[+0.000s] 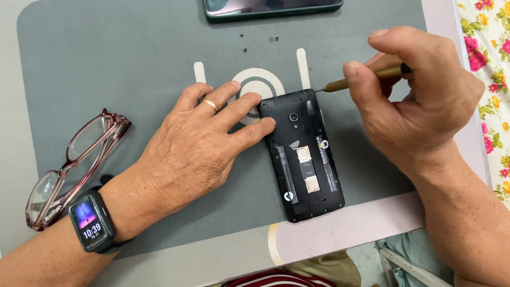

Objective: The person uses a screwdriver to remove screws from the back of a disassembled smartphone. They place the removed screws on the table mat and continue unscrewing additional fasteners from the device's back panel.

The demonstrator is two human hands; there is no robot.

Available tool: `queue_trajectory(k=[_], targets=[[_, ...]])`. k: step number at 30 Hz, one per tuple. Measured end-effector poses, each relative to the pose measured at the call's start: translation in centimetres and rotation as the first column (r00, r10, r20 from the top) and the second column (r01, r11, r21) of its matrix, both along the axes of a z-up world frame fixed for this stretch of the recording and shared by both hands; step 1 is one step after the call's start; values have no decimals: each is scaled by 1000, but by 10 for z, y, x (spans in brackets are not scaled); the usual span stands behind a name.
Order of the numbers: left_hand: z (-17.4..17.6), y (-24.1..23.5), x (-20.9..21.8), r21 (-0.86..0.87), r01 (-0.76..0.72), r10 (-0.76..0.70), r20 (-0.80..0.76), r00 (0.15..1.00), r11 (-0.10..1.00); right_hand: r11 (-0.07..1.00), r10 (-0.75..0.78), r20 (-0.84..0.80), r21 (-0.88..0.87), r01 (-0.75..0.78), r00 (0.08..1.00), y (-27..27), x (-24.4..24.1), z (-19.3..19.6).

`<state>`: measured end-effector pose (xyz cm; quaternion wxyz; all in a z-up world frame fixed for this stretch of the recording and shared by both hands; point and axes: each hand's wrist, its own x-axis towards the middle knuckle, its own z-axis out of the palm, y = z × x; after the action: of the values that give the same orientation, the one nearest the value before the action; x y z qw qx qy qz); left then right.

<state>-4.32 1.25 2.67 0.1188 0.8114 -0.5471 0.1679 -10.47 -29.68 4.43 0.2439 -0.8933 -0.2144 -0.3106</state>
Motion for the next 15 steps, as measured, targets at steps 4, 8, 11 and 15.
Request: queue_trajectory(k=[4, 8, 11, 15], targets=[[1, 0, 0, -7, 7, -7, -6, 1000, 1000, 1000, -5, 23, 0, 5, 1000, 0, 0, 1], [-1, 0, 0, -4, 2, -2, 3, 1000, 1000, 998, -45, 17, -34, 45, 999, -5, 1, -5], [-1, 0, 0, -6, 2, -2, -3, 1000, 1000, 997, -60, 11, -46, 60, 998, -2, 0, -2], [0, -1, 0, -8, 1, -1, -5, 1000, 1000, 998, -51, -30, -25, 50, 998, 1, -1, 2]])
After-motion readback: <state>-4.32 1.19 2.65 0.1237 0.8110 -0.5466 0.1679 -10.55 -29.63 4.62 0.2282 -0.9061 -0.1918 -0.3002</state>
